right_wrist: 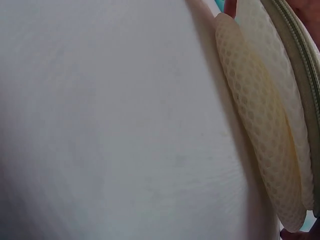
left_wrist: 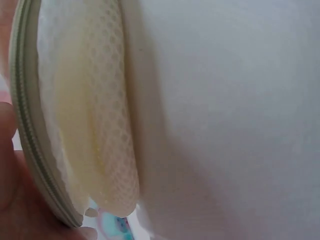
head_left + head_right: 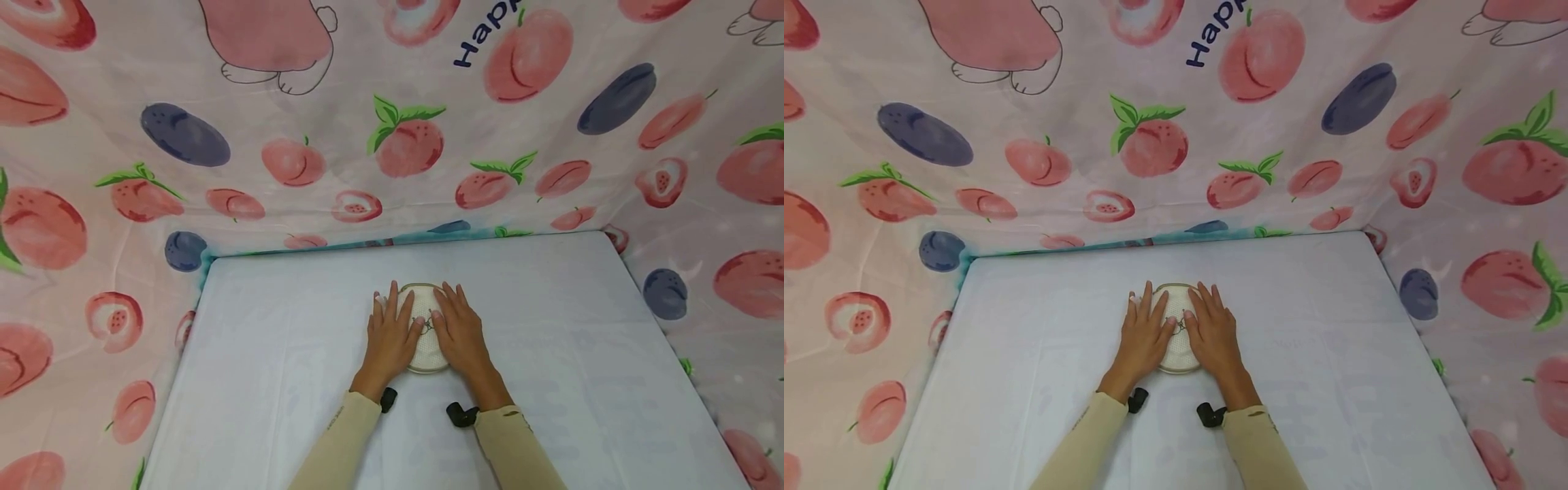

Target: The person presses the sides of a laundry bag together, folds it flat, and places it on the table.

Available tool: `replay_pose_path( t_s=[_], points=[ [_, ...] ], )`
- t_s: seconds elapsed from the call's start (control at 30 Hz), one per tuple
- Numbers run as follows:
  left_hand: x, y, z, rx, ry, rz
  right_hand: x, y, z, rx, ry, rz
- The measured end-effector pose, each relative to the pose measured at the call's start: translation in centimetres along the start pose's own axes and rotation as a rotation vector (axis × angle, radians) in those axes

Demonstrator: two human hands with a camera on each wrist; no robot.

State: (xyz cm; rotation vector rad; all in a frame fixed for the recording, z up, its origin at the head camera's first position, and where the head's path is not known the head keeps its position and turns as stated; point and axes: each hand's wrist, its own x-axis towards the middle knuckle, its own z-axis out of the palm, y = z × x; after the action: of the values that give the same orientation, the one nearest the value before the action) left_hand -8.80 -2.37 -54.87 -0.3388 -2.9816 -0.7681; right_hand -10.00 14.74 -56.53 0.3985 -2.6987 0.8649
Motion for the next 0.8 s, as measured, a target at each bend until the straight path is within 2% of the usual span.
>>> replay_pose_path(
  t_s=[0.23,0.47,0.8],
  points=[
    [0.08,-0.28,0.46,0.020,-0.022,-0.043,-0.02,0.17,0.20,-0.039,-0.041,0.018],
    [0.32,-0.33,0.58,0.007,-0.044,-0.061,-0.10,0.28,0.24,-0.076,-0.116,0.064],
    [0.58,-0.19,0.17,-0.007,-0.125,-0.076,-0.15,0.59,0.48,-0.108,-0.163,0.081]
  ],
)
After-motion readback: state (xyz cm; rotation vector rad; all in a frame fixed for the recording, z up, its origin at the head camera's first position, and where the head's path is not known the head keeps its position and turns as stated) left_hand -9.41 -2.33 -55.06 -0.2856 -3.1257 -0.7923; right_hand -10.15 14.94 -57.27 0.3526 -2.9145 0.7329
